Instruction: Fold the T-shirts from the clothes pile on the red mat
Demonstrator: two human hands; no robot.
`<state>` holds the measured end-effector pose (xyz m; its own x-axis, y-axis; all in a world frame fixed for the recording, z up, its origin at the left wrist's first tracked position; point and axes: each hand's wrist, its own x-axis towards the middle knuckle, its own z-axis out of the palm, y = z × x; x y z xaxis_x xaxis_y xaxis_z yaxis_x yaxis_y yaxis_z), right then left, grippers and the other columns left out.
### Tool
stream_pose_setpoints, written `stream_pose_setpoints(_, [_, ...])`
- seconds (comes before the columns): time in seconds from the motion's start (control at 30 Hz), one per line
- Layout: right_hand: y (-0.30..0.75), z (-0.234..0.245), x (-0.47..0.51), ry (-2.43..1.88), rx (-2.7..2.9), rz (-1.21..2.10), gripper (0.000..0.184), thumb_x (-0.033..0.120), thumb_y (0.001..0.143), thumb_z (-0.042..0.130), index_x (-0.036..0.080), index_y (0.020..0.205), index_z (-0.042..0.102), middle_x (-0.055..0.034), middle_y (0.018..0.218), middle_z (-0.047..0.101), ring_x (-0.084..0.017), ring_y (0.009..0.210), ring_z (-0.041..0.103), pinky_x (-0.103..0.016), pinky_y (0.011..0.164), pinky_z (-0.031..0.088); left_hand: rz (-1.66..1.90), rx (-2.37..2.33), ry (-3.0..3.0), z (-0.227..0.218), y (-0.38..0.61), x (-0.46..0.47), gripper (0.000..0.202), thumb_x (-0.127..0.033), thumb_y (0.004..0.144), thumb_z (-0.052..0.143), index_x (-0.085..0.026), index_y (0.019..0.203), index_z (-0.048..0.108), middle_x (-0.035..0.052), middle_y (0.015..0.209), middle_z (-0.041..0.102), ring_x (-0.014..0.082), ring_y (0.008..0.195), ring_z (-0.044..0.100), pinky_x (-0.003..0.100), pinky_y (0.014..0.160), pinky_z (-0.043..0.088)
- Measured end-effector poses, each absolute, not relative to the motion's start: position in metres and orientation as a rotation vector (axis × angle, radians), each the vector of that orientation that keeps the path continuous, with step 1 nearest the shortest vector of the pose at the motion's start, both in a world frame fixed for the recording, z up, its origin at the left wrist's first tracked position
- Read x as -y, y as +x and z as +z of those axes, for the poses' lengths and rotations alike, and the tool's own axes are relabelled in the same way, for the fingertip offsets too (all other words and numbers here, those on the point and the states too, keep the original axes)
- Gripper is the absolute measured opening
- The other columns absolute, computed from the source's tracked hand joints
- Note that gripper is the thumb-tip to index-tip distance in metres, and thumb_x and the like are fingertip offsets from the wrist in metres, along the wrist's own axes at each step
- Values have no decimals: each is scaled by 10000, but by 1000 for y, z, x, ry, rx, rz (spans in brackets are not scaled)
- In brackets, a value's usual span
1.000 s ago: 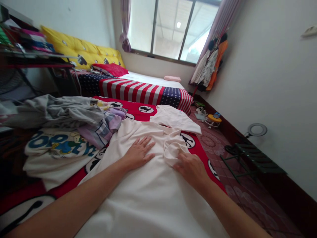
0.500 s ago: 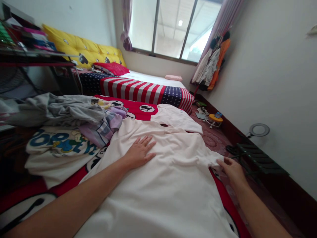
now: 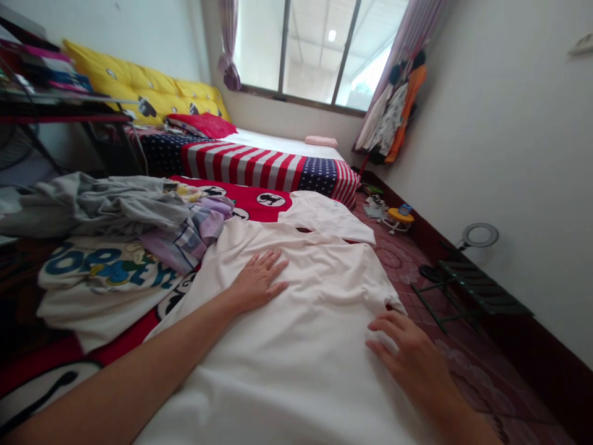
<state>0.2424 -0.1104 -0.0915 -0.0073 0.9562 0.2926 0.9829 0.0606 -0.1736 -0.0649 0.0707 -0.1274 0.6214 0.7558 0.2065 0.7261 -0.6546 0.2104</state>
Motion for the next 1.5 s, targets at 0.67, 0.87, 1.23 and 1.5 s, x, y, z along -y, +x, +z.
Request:
stream_pose_setpoints(0.67, [217,-84,122,-1947,786,1093,480,542,621,706,204,954,636,-87,798,731,-256,710,700,-316,614,538,415,-1221,2726,-126,-67,-71,622,-600,931,318,-238,1426,416,103,1559,251,269,1444,203,489,1163,160])
stream_pose_setpoints(0.87, [216,-76,128,-1963,858,1250,362,501,608,732,205,812,685,-87,787,742,-268,686,713,-306,596,562,415,-1221,2725,-127,-67,-71,624,-602,928,316,-240,1426,417,99,1560,251,265,1443,206,483,1163,163])
stream_pose_setpoints(1.23, [191,-59,132,-1612,406,1452,581,421,680,696,180,1203,620,-135,1035,729,-355,932,692,-426,772,581,397,-1221,2713,-125,-68,-72,613,-591,927,334,-245,1426,413,92,1562,247,257,1446,198,479,1166,162])
stream_pose_setpoints(1.5, [224,-76,143,-1994,959,941,605,503,576,727,211,1100,648,-107,996,740,-323,863,706,-338,656,584,375,-1214,2691,-123,-67,-70,638,-602,918,347,-240,1441,395,90,1571,210,264,1453,172,490,1170,136])
